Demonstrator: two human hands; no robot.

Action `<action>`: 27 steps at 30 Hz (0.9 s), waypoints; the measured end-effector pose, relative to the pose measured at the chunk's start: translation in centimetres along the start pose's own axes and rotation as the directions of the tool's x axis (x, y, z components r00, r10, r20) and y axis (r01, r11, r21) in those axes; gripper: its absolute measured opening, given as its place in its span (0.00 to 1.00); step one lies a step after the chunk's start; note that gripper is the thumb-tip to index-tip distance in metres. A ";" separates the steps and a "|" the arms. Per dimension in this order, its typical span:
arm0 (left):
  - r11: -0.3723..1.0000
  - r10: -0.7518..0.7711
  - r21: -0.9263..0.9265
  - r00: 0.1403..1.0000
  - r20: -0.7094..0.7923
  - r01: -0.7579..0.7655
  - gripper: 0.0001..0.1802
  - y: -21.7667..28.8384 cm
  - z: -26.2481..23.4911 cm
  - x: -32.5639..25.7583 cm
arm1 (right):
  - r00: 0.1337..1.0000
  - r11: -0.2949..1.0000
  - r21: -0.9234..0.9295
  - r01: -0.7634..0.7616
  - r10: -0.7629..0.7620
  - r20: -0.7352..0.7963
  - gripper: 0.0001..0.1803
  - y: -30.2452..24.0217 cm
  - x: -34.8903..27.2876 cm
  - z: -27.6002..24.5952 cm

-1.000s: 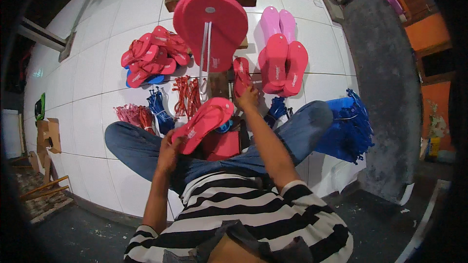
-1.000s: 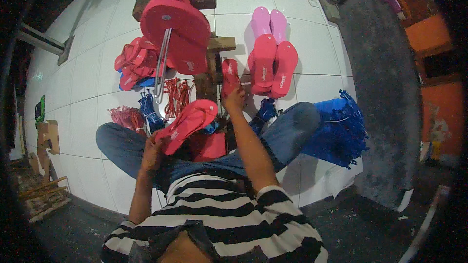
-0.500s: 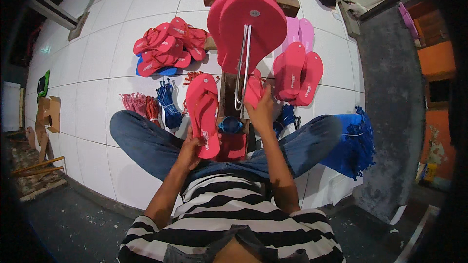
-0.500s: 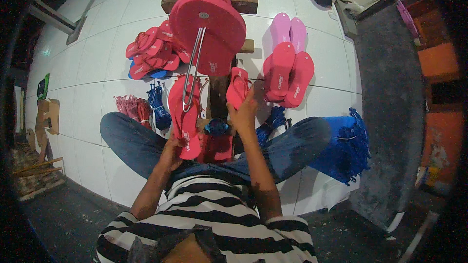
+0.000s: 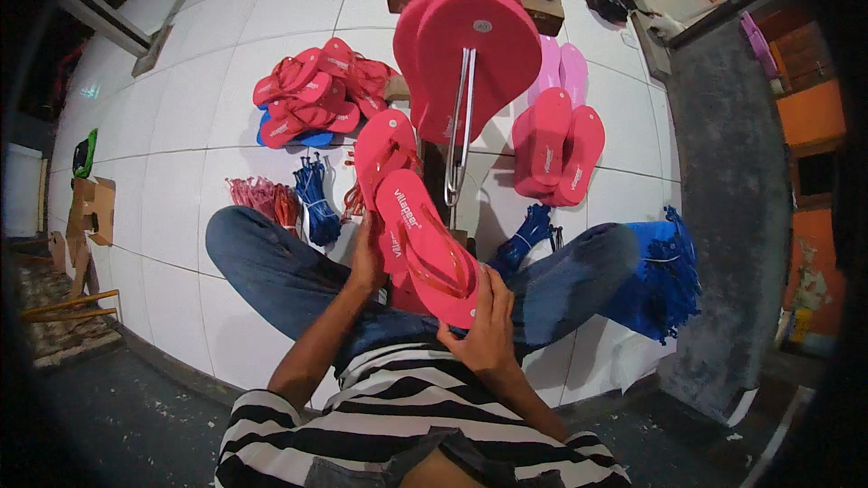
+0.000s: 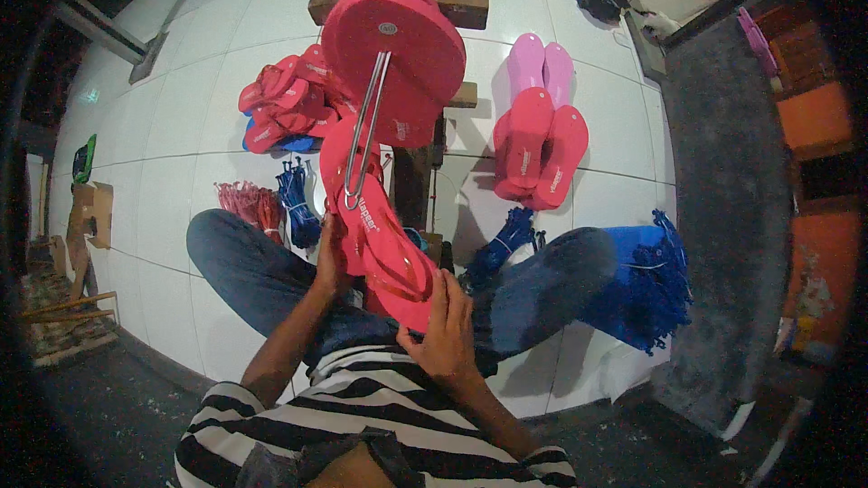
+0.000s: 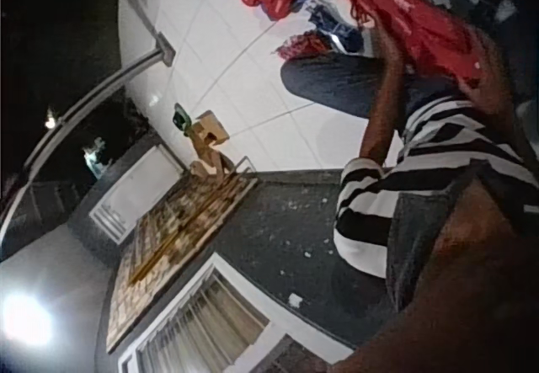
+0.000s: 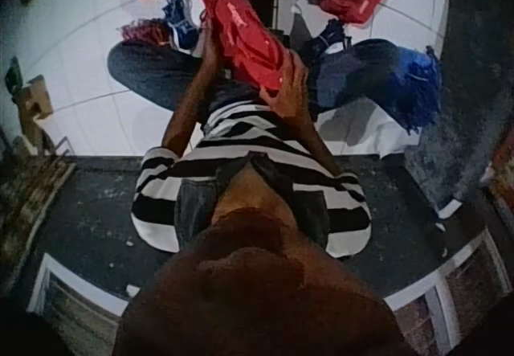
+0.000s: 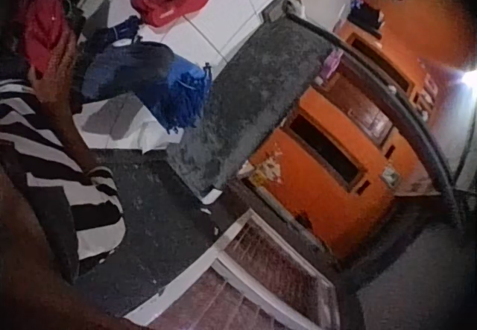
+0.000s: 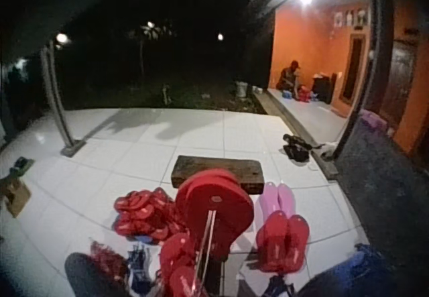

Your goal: The person inserts straps into flip-flop soles using a metal tool. They place soles onto a stand and pull plastic straps through the holes.

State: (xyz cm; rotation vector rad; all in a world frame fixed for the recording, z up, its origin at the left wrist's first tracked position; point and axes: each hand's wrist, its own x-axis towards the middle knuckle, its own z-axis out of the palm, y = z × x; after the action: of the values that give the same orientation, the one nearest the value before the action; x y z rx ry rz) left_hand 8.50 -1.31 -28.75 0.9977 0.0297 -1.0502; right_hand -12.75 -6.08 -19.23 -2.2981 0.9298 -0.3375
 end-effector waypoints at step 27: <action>0.994 -0.024 0.104 0.998 0.062 0.017 0.36 -0.6 -0.2 -2.8 | 0.990 0.944 0.323 0.072 -0.029 -0.138 0.58 0.7 7.2 5.8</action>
State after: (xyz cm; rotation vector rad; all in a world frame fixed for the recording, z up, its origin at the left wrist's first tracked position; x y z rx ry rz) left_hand 6.61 0.74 -27.92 1.0595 -0.0670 -1.1105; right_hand -5.37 -8.82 -24.14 -2.0134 0.8096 -0.6243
